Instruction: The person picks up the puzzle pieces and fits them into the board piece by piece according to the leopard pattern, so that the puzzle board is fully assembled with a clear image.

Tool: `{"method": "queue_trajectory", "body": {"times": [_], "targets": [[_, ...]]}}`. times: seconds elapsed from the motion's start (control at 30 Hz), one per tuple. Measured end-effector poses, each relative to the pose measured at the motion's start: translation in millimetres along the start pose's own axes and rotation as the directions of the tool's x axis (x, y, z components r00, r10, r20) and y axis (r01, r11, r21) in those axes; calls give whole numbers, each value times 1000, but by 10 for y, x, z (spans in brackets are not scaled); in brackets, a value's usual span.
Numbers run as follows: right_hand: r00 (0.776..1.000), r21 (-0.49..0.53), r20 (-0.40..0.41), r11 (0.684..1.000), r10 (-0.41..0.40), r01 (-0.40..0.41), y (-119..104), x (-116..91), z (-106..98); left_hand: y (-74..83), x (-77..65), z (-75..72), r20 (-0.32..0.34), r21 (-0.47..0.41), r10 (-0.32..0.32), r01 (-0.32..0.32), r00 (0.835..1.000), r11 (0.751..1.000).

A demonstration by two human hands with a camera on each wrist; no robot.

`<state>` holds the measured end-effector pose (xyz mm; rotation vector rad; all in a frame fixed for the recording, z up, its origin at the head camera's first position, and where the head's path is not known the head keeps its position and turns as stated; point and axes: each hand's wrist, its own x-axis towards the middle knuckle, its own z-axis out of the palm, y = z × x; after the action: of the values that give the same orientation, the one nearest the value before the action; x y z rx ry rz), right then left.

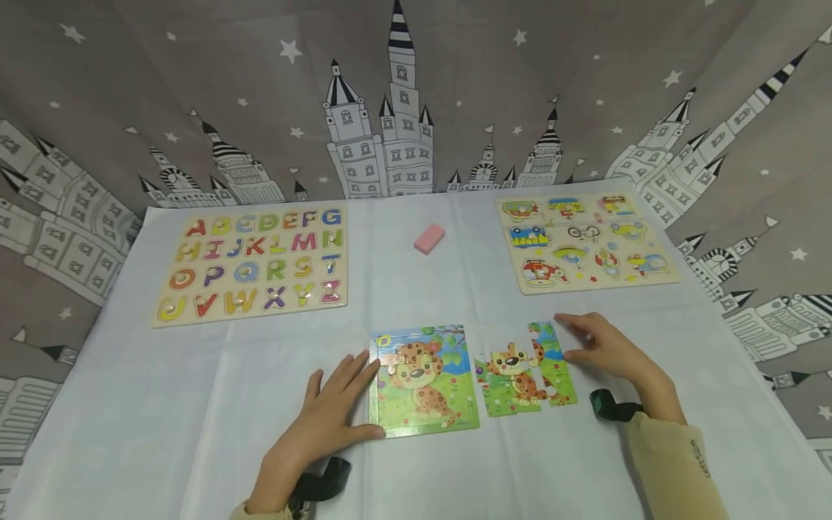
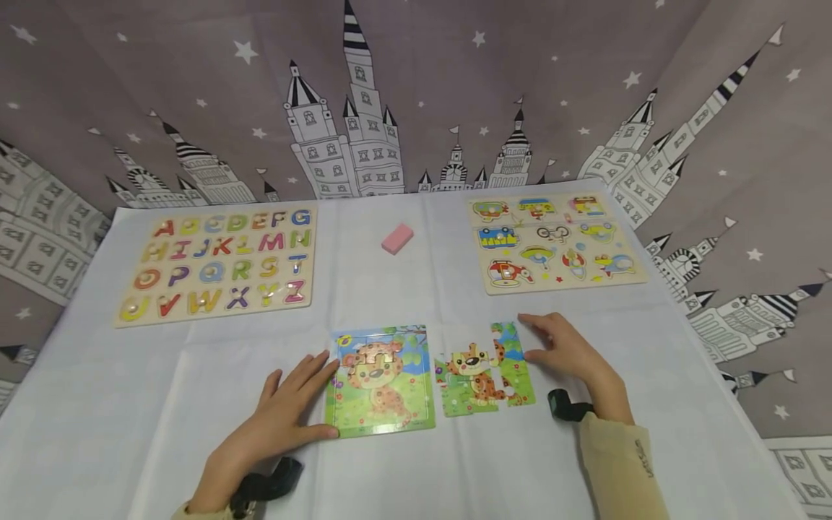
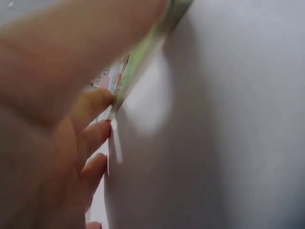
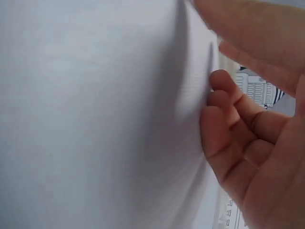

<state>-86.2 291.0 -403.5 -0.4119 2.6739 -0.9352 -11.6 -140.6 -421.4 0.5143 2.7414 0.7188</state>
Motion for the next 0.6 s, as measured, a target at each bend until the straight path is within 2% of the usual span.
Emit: {"method": "queue_trajectory", "body": {"times": [0.27,0.6], "targets": [[999,-41,19,999,29,-28,-32,64,77,-44,-6,17,11,-19,8,-8,1000,1000],[997,13,14,997,76,-76,-152,88,126,-42,-8,19,14,-21,6,-6,1000,1000]]}}
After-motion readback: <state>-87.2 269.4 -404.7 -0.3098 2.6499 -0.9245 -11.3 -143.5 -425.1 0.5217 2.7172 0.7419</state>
